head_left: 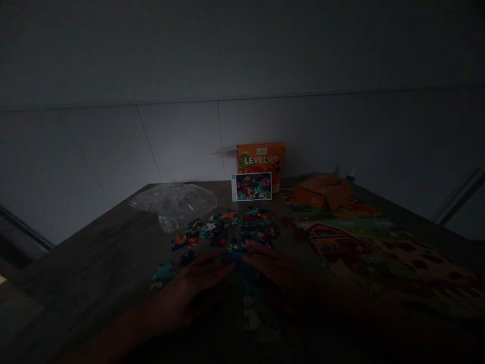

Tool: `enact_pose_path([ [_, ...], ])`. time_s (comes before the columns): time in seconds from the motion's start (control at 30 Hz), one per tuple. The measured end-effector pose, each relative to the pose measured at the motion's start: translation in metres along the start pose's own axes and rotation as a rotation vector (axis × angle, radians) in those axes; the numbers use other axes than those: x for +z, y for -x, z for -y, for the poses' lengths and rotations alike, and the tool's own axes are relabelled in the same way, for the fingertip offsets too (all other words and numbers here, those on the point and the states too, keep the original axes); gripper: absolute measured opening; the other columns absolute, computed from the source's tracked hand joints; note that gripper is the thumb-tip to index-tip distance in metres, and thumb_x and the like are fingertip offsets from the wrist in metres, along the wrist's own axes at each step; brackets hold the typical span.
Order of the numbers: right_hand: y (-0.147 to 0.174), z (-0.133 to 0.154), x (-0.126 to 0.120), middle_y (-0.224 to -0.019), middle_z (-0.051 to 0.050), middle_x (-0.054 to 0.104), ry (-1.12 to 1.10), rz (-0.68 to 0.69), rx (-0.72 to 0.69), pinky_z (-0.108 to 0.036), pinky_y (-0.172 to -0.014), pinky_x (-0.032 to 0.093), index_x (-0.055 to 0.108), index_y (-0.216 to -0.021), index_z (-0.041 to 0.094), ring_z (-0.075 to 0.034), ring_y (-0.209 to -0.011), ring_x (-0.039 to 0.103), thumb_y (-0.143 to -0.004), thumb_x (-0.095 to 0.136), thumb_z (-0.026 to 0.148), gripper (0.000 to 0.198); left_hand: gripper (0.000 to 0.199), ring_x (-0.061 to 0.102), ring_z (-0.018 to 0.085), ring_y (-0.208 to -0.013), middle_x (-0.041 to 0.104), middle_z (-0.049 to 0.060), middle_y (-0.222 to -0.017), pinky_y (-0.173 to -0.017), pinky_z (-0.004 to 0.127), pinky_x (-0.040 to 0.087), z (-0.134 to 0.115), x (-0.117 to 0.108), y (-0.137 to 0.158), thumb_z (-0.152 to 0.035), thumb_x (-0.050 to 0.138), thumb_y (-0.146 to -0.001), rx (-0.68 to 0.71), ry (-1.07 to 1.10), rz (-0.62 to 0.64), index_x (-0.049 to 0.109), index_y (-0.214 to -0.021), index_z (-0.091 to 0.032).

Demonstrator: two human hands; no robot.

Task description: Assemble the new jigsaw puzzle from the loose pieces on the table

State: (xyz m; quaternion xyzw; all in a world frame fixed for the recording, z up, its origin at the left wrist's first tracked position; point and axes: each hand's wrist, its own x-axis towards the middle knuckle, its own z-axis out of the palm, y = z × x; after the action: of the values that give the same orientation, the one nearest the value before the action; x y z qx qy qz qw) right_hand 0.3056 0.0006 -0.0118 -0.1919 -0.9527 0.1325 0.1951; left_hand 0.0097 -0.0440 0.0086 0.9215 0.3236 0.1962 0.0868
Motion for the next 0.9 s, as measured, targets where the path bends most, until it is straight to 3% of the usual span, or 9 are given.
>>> enact_pose_path([
  [0.23,0.001,-0.005,0.009,-0.158,-0.015,0.032,0.076,-0.015,0.082,-0.051,-0.115,0.036,0.024,-0.156,0.019,-0.027,-0.148,0.025,-0.092,0.053,0.023,0.07,0.078,0.035,0.028,-0.144,0.042,0.006,-0.154,-0.111,0.051,0.043,0.004,0.003,0.002,-0.011,0.058,-0.088,-0.047,-0.081,0.037,0.025,-0.155,-0.032],
  [0.4,0.0,-0.012,0.013,-0.155,-0.019,0.036,0.186,-0.182,0.37,-0.055,-0.111,0.04,0.034,-0.152,0.017,-0.034,-0.145,0.032,-0.094,0.053,0.039,0.064,0.085,0.028,0.031,-0.147,0.027,0.01,-0.16,-0.116,0.057,0.032,0.018,-0.008,0.007,-0.02,0.063,-0.087,-0.138,-0.153,0.046,0.016,-0.157,-0.028],
  [0.5,-0.001,-0.02,0.015,-0.153,-0.021,0.038,0.254,-0.232,0.504,-0.057,-0.11,0.041,0.042,-0.148,0.016,-0.036,-0.142,0.037,-0.094,0.053,0.047,0.063,0.086,0.026,0.038,-0.147,0.03,0.015,-0.159,-0.113,0.062,0.032,0.035,-0.019,0.015,-0.033,0.074,-0.08,-0.187,-0.195,0.038,0.029,-0.154,-0.023],
  [0.7,0.0,-0.025,0.02,-0.149,-0.02,0.045,0.35,-0.266,0.493,-0.053,-0.105,0.047,0.055,-0.138,0.018,-0.035,-0.133,0.05,-0.093,0.055,0.044,0.052,0.06,0.022,0.044,-0.146,0.033,0.013,-0.157,-0.111,0.063,0.034,0.05,-0.034,0.022,-0.045,0.078,-0.075,-0.206,-0.212,0.117,0.062,-0.129,-0.023],
  [0.9,-0.001,-0.02,0.014,-0.133,-0.018,0.06,0.374,-0.267,0.413,-0.052,-0.098,0.052,0.061,-0.131,0.02,-0.034,-0.124,0.057,-0.095,0.053,0.04,0.043,0.037,0.021,0.039,-0.148,0.029,0.007,-0.16,-0.115,0.06,0.03,0.037,-0.035,0.014,-0.044,0.067,-0.085,-0.229,-0.132,0.211,0.067,-0.116,-0.023],
])
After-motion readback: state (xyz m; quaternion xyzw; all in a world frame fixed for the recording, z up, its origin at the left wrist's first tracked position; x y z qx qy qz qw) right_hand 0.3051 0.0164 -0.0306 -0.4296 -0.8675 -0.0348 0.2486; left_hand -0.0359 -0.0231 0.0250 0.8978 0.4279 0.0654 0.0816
